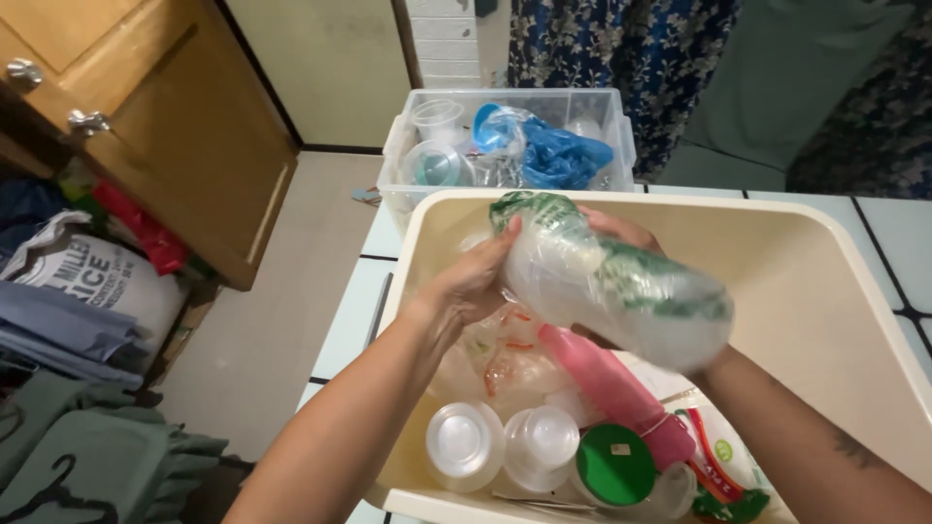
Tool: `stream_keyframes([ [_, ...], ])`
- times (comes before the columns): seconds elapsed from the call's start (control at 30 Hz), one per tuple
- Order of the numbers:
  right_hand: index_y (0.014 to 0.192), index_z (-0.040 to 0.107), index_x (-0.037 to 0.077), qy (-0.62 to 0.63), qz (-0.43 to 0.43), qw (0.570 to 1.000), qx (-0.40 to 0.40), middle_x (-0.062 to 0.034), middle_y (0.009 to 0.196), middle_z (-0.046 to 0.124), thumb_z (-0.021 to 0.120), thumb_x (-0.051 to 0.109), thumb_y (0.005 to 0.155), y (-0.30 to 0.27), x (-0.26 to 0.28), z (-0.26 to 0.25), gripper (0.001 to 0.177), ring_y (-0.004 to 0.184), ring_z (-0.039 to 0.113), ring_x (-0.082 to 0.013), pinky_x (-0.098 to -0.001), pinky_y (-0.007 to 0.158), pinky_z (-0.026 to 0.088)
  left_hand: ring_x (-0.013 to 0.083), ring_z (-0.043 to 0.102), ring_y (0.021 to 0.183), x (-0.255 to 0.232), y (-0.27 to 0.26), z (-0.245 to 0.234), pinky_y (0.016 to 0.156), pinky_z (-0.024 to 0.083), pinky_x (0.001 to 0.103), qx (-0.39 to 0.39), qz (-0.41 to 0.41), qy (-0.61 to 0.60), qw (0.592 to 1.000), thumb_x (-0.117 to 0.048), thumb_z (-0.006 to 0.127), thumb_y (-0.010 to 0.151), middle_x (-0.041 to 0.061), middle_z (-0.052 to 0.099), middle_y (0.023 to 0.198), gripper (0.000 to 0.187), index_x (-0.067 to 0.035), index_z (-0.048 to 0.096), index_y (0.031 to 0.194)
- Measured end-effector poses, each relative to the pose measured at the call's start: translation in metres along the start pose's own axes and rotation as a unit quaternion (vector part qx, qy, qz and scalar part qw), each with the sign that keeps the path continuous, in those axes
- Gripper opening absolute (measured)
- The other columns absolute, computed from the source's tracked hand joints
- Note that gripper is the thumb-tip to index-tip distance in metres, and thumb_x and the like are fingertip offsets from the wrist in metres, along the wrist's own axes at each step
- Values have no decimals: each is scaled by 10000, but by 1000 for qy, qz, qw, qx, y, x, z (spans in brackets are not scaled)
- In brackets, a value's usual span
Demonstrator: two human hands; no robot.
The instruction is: Organizing and sorting various plastic containers, papers, and household items into a large bin.
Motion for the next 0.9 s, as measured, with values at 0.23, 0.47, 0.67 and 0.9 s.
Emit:
stream_keyframes([
  [0.23, 1502, 332, 59, -120, -26, 991, -50, -135, 1523, 440, 912, 312, 730, -11, 13, 6, 999, 1412, 478, -252, -378, 1192, 403, 277, 645, 1232, 1, 12, 18, 1013, 544, 481, -43, 5, 21, 999, -553, 506, 1018, 181, 588, 1441, 700, -51, 477, 1506],
  [0.47, 1516, 281, 15, -158, 15, 986, -58, -161, 1490, 421, 916, 264, 736, -11, 26, 9, 1036, 1356, 501, -257, -350, 1143, 437, 191, 591, 1224, 10, 16, 0, 1058, 465, 338, -196, 305, 267, 893, -458, 511, 1070, 159, 616, 1397, 614, 16, 528, 1460],
  [0.67, 1529, 269, 64, -90, 27, 994, -54, -152, 1510, 438, 905, 152, 737, -17, 14, 12, 1019, 1371, 524, -248, -360, 1154, 474, 186, 617, 1131, 2, 9, 5, 985, 484, 327, -262, 114, 279, 917, -602, 491, 1015, 148, 645, 1262, 710, 31, 595, 1320],
  [0.9, 1487, 318, 66, -136, 34, 988, -62, -150, 1501, 441, 917, 141, 679, -10, 17, 16, 1009, 1366, 515, -250, -364, 1148, 439, 179, 690, 825, -4, 11, 3, 767, 549, 336, -182, 142, 239, 943, -600, 588, 959, 128, 759, 960, 690, 57, 757, 1081],
])
Point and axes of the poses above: each hand's wrist, its own y-axis towards the middle knuckle, its own z-axis out of the palm, x = y × z, the point moved 2 cm from there along y, towards the middle knuckle
